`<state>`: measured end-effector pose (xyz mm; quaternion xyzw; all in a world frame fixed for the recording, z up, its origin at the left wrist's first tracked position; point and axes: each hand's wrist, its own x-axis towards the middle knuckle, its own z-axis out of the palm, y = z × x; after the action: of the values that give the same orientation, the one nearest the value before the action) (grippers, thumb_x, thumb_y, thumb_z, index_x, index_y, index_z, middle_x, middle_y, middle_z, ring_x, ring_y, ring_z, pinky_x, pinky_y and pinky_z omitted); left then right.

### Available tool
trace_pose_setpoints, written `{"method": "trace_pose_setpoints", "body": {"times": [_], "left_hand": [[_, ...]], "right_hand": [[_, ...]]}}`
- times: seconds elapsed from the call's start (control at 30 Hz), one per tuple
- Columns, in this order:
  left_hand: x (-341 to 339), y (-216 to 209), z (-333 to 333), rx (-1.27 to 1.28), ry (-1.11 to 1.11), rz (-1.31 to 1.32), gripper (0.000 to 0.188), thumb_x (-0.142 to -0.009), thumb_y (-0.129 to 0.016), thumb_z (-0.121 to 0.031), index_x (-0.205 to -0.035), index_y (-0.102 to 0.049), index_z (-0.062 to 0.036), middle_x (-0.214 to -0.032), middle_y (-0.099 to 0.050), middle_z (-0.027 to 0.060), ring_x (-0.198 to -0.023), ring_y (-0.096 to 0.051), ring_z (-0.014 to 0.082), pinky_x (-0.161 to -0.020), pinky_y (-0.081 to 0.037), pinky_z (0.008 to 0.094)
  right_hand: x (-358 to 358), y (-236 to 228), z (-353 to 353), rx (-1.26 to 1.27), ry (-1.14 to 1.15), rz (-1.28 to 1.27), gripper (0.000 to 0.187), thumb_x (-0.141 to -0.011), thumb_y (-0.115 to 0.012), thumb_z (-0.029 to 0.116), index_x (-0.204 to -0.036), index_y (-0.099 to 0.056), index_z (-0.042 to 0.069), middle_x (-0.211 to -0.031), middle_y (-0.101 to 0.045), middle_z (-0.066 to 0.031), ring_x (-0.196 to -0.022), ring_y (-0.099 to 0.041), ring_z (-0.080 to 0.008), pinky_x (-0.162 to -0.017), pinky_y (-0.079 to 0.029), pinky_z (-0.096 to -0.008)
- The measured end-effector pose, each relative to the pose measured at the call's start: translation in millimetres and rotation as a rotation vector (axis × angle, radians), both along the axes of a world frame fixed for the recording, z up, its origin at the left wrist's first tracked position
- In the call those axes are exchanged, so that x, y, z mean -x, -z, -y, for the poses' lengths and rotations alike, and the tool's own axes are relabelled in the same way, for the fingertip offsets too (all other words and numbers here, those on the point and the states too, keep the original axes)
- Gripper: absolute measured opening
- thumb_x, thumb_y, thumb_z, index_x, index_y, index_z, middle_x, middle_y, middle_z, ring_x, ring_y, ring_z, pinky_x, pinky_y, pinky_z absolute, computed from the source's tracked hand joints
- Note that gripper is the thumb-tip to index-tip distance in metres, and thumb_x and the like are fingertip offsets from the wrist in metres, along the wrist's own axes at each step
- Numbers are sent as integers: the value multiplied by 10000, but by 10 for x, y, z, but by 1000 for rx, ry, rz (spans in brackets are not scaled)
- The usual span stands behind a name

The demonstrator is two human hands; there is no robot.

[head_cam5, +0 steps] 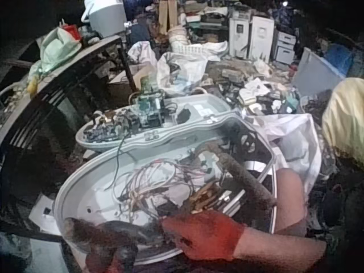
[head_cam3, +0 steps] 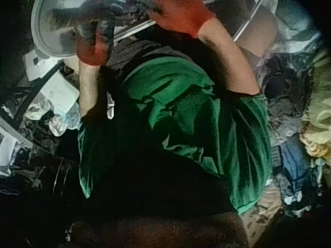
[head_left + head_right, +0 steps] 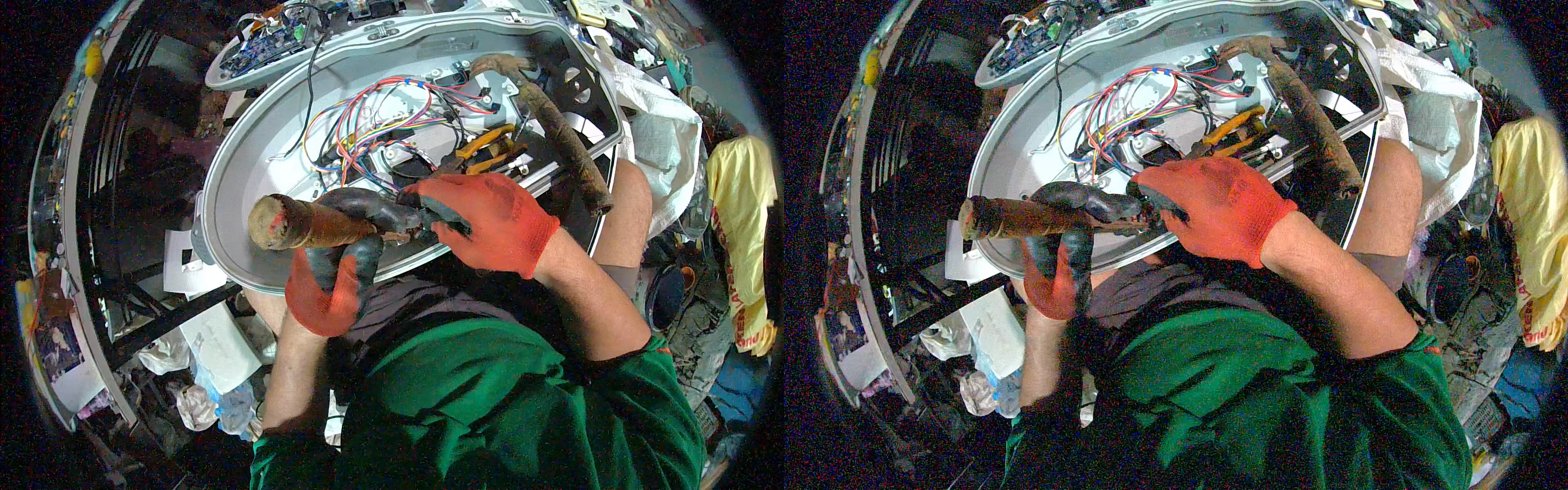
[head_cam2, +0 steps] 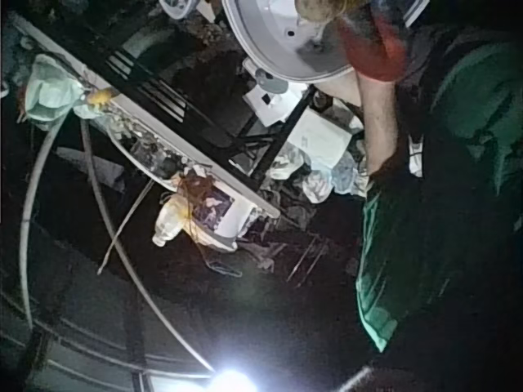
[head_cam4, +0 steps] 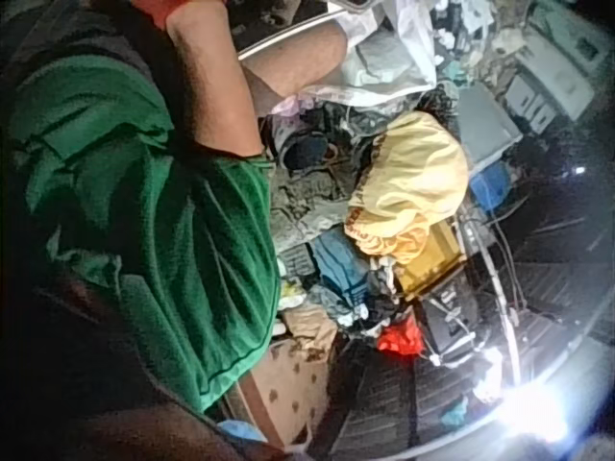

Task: The person uses a hammer and a screwdriver to detach a red circuit board from its mounting bracket, then uses pliers to manipulate wires and components within a large white plastic housing.

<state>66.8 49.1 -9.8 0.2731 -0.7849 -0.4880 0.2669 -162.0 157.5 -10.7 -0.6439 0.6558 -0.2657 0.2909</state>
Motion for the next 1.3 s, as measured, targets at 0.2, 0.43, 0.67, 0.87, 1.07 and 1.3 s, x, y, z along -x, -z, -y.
{"method": "trace_pose_setpoints", "body": {"times": [0.2, 0.43, 0.67, 0.87, 1.07, 1.3], "left_hand": [[150, -249, -1, 186, 166, 115, 523, -778, -655, -5, -1261, -464, 50, -1146, -603, 161, -1042, -598, 237, -912, -463, 336], [36, -136, -20, 241, 109, 182, 514, -844, -646, -105, -1303, -461, 32, -1085, -640, 155, -988, -621, 236, -903, -469, 340], [16, -150, 55, 248, 246, 198, 548, -864, -588, -110, -1365, -406, 15, -1010, -649, 123, -853, -630, 178, -806, -495, 311], [23, -236, -41, -10, 287, 245, 553, -828, -614, -98, -1352, -442, -52, -932, -656, 79, -647, -611, 117, -629, -511, 282], [-7, -65, -120, 104, 247, 184, 505, -827, -621, -121, -1314, -489, -93, -1029, -673, 124, -983, -651, 256, -832, -519, 336], [-17, -86, -92, 416, 237, 204, 509, -792, -622, -229, -1261, -517, -64, -987, -655, 151, -1001, -629, 324, -907, -473, 417]], "right_hand": [[-8, -33, 2, 24, 2, -1, 439, -839, -562, 200, -1251, -525, 51, -1195, -600, -172, -1067, -588, -351, -940, -469, -437], [-15, -26, -19, 32, 26, -20, 466, -828, -591, 232, -1253, -520, 55, -1165, -611, -181, -1050, -590, -363, -923, -471, -443], [-31, -121, -15, -48, 31, -75, 470, -810, -643, 232, -1226, -533, 43, -1102, -621, -191, -995, -602, -381, -868, -485, -446], [-23, -294, -222, 214, 132, -115, 400, -804, -602, 204, -1163, -549, 36, -1090, -615, -186, -978, -605, -373, -867, -489, -458], [614, -722, -417, -60, 484, -692, 486, -781, -661, 311, -1163, -523, 43, -1115, -594, -202, -1044, -581, -384, -866, -497, -437], [1056, -910, 107, -533, 201, -427, 702, -725, -661, 441, -1262, -472, 30, -1087, -642, -235, -1014, -623, -379, -870, -493, -465]]}}
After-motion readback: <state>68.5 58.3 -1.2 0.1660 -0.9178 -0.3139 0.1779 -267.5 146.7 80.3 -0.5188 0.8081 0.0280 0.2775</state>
